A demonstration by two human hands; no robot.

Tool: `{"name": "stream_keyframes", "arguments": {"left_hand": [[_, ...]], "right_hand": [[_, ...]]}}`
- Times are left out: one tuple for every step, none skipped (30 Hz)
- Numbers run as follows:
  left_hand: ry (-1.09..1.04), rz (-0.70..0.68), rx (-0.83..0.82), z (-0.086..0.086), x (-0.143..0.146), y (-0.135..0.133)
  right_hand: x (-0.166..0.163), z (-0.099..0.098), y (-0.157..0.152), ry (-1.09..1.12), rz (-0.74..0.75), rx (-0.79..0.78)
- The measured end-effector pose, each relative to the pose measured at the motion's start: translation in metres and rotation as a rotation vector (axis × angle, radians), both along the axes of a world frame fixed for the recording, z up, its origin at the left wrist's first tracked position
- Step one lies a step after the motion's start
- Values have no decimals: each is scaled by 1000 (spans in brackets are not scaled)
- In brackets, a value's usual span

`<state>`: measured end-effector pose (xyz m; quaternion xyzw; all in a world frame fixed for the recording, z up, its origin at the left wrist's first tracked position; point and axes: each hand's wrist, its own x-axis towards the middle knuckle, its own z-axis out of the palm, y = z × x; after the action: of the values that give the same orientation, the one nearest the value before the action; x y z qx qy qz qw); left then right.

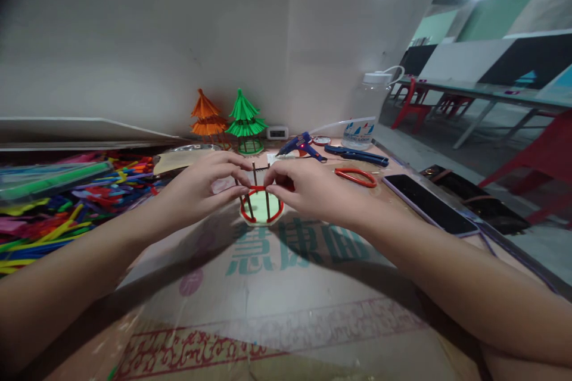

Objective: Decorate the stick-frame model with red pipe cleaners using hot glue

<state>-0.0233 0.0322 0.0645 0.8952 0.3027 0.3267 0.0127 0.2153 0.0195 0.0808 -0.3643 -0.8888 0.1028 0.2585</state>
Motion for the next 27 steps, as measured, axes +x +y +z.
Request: {"name": "stream_keyframes", "arguments": {"left_hand": [[0,-1,2,0,0,0],[2,-3,3,-1,0,1],[3,-3,1,-1,0,1],[4,-3,-2,-1,0,1],[4,-2,-6,-1,0,1],[5,-2,-10,0,0,0],[6,-2,-14,0,-1,0],[9,-3,-17,1,-1,0],[12,-6,-19,2,-1,0],[18,-14,-23,2,-1,0],[24,-22,-27,3,-2,0],[31,-32,-32,3,-2,1],[37,-40,-35,4,-3,1],[41,-47,-37,4,-3,2],[42,-50,-37,4,-3,2],[40,-51,-35,3,-3,3],[36,-51,-33,3,-3,3],[30,-54,-29,2,-3,3],[23,-57,-26,2,-3,3],[18,-61,-23,1,-2,3],[14,-64,-22,1,-2,3],[10,-66,-20,1,-1,3],[7,-67,-21,0,-1,4],[4,-66,-22,0,-1,4],[0,-65,-24,0,-1,4],[-6,-64,-25,-1,0,5],[-9,-61,-25,-1,0,5]], "right_hand": [[0,0,0,2,0,-5],[0,-1,0,5,1,-11],[0,-1,1,10,2,-17],[0,-2,1,16,5,-25],[-1,-2,1,27,8,-36],[-1,-3,2,37,12,-48],[-1,-3,2,50,14,-60],[-1,-3,2,63,16,-72],[-1,-4,2,73,16,-84],[-2,-4,3,80,13,-93],[-2,-4,3,82,8,-98],[-1,-4,3,81,5,-100],[-1,-4,4,79,6,-96],[-1,-3,4,72,10,-87],[-1,-3,4,64,15,-74],[-1,-2,3,53,20,-60],[0,-1,3,42,25,-47],[0,0,3,32,28,-38],[0,0,2,25,29,-32],[0,1,2,21,28,-28],[0,1,2,19,27,-26],[0,1,1,20,25,-25],[0,1,1,21,22,-25],[0,0,2,23,21,-24],[1,0,2,23,22,-23],[1,-1,2,23,23,-20],[1,-1,2,23,24,-17]]}}
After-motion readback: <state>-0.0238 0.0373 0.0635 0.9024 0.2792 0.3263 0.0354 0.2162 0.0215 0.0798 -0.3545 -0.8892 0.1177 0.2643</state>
